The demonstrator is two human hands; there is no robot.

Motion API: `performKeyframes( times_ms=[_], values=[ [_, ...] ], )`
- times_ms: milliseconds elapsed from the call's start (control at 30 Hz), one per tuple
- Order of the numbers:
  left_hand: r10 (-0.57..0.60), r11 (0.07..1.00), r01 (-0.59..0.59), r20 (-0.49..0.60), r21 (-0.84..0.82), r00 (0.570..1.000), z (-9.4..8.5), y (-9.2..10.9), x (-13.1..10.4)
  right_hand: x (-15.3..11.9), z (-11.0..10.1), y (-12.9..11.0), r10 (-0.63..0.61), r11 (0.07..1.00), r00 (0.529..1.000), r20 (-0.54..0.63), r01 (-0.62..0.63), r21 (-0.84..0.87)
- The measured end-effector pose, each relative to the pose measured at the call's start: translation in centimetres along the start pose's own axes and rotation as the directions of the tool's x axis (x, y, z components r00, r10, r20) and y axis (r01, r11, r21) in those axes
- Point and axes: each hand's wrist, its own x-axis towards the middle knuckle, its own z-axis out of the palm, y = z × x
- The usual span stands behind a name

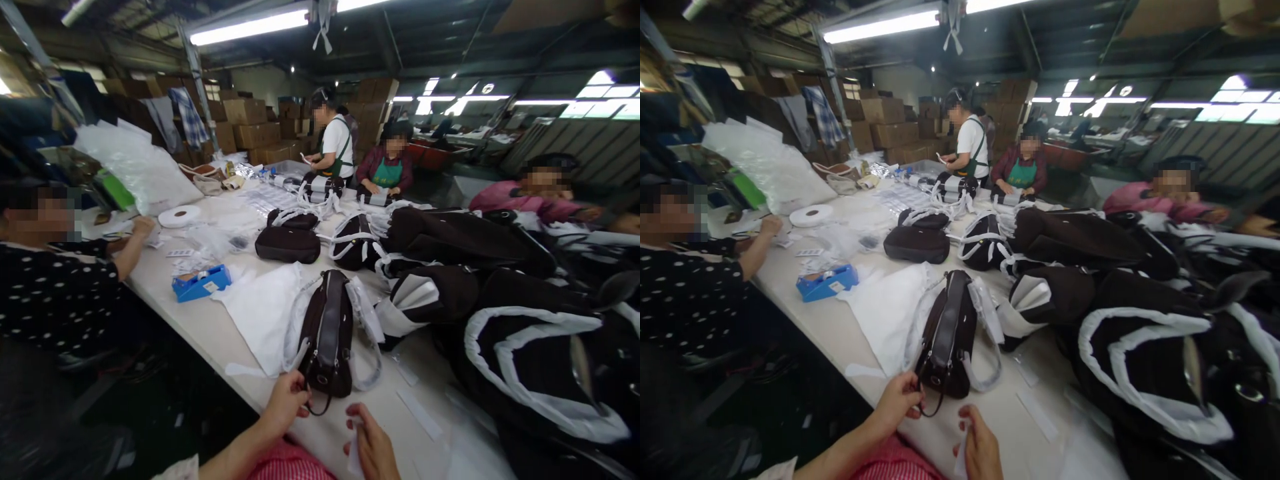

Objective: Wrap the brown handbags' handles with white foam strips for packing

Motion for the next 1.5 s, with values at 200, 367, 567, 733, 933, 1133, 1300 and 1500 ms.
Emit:
performKeyframes(
  times_ms=[200, 367, 567, 733, 933, 1133, 1300, 1500],
  values=[
    [0.023, 0.998, -0.025, 0.050, 0.051, 0.998, -0.6, 1.0, -1.3, -1.8, 1.9, -3.8, 0.011, 1.000, 0.993, 0.121, -0.007, -0.030],
    [-0.016, 0.998, 0.006, 0.147, 0.066, 0.989, -0.5, 1.1, -1.7, -3.1, 3.5, -7.0, -0.029, 0.997, 0.984, 0.176, 0.017, 0.071],
    [-0.080, 0.995, 0.062, 0.252, 0.080, 0.964, -1.0, 1.1, -1.9, -2.4, 5.0, -7.0, 0.049, 0.995, 0.997, 0.062, -0.054, 0.083],
    [-0.057, 0.998, 0.056, 0.205, 0.009, 0.977, -1.3, 1.8, -1.7, -2.7, 4.7, -6.4, 0.062, 0.974, 0.998, 0.008, -0.063, 0.216],
    [0.039, 0.986, 0.000, 0.239, -0.164, 0.970, -1.3, 2.5, -1.5, -3.1, 5.6, -5.4, 0.167, 0.733, 0.986, 0.022, -0.139, 0.665],
    [0.043, 0.841, 0.184, 0.403, -0.508, 0.914, -1.4, 3.4, -2.2, -3.6, 6.4, -5.8, 0.157, 0.484, 0.959, 0.236, -0.283, 0.828],
    [-0.106, 0.772, 0.368, 0.466, -0.517, 0.878, -2.0, 3.3, -1.4, -3.8, 6.3, -5.2, 0.096, 0.487, 0.949, 0.300, -0.308, 0.817],
    [-0.167, 0.831, 0.359, 0.425, -0.424, 0.890, -1.5, 2.9, -0.1, -3.7, 6.5, -4.6, 0.173, 0.578, 0.950, 0.261, -0.313, 0.753]
  ],
)
